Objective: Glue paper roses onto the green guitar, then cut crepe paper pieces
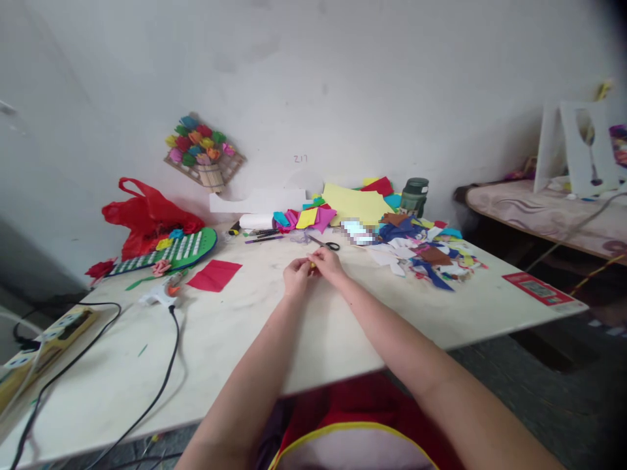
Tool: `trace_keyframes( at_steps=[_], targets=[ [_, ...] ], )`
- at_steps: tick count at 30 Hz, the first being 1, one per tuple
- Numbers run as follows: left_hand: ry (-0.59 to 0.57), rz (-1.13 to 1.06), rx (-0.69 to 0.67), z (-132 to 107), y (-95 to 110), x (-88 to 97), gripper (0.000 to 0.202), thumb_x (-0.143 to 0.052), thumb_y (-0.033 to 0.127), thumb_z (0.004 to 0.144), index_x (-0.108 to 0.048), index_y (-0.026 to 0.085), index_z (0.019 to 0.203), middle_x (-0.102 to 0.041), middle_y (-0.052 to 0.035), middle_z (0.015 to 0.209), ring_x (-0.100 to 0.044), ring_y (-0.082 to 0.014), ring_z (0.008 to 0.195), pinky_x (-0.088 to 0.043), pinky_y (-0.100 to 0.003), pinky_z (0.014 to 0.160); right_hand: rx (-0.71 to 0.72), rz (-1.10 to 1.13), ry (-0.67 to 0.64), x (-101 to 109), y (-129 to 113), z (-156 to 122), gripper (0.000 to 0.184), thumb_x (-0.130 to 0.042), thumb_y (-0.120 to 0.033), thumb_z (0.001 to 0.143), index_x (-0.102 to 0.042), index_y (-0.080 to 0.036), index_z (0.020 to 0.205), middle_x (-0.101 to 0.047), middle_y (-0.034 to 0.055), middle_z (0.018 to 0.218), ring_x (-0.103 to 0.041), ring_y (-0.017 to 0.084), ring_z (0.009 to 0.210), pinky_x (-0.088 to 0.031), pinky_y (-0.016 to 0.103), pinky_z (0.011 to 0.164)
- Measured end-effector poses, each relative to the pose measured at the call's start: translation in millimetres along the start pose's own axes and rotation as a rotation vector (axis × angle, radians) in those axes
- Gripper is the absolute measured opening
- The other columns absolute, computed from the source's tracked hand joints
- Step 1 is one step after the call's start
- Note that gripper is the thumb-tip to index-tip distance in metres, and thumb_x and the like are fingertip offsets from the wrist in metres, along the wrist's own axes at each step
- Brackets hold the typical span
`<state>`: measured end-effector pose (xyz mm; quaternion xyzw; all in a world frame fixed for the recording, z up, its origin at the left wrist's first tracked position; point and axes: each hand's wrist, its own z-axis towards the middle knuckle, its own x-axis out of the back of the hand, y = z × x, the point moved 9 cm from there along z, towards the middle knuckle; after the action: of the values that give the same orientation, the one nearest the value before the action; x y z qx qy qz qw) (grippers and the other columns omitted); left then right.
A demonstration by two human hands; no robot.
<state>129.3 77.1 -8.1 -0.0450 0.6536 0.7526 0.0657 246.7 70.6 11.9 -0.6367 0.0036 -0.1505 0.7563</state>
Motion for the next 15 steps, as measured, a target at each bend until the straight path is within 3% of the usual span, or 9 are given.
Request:
trace_keyframes(
  at_steps=[4,7,12,15],
  targets=[
    [0.021,-0.149,0.074,-1.1,-2.6,3.4,0.036,-0.067,0.029,0.058,-0.053,0.013,0.087,-0.062,-0.0011,0.061,-0.06,-0.0142,0.054,-0.049,-0.032,0.065,-0.079,0.123,-0.026,-1.5,7.6,0.7,0.006,-0.052,-0.018,0.076,-0.047,-0.019,0.076,-0.054,-0.0065,0.055,-0.052,0.009,0.038,-0.043,0.02,0.039],
    [0.036,-0.165,0.047,0.3,0.3,8.8,0.044,-0.071,0.031,0.055,-0.051,0.013,0.09,-0.062,-0.0009,0.064,-0.061,-0.0129,0.056,-0.049,-0.032,0.069,-0.103,0.141,-0.043,-3.4,9.7,1.0,0.009,-0.049,-0.013,0.078,-0.048,-0.019,0.084,-0.057,-0.0057,0.06,-0.052,0.007,0.039,-0.044,0.02,0.04],
    [0.014,-0.151,0.036,-2.9,4.8,10.7,0.045,-0.071,0.035,0.058,-0.054,0.013,0.093,-0.067,-0.0052,0.071,-0.063,-0.0148,0.066,-0.047,-0.032,0.072,-0.092,0.027,-0.033,5.2,7.3,1.8,0.002,-0.05,-0.016,0.076,-0.051,-0.018,0.075,-0.054,-0.0058,0.054,-0.047,0.006,0.035,-0.035,0.016,0.034],
    [-0.039,-0.12,0.048,-6.6,6.6,6.0,0.047,-0.069,0.037,0.06,-0.053,0.014,0.098,-0.068,-0.0081,0.077,-0.063,-0.0168,0.071,-0.047,-0.031,0.068,-0.02,-0.025,0.083,23.9,4.3,4.9,0.005,-0.054,-0.022,0.073,-0.055,-0.018,0.071,-0.049,-0.0073,0.047,-0.044,0.007,0.035,-0.034,0.017,0.037]
  ],
)
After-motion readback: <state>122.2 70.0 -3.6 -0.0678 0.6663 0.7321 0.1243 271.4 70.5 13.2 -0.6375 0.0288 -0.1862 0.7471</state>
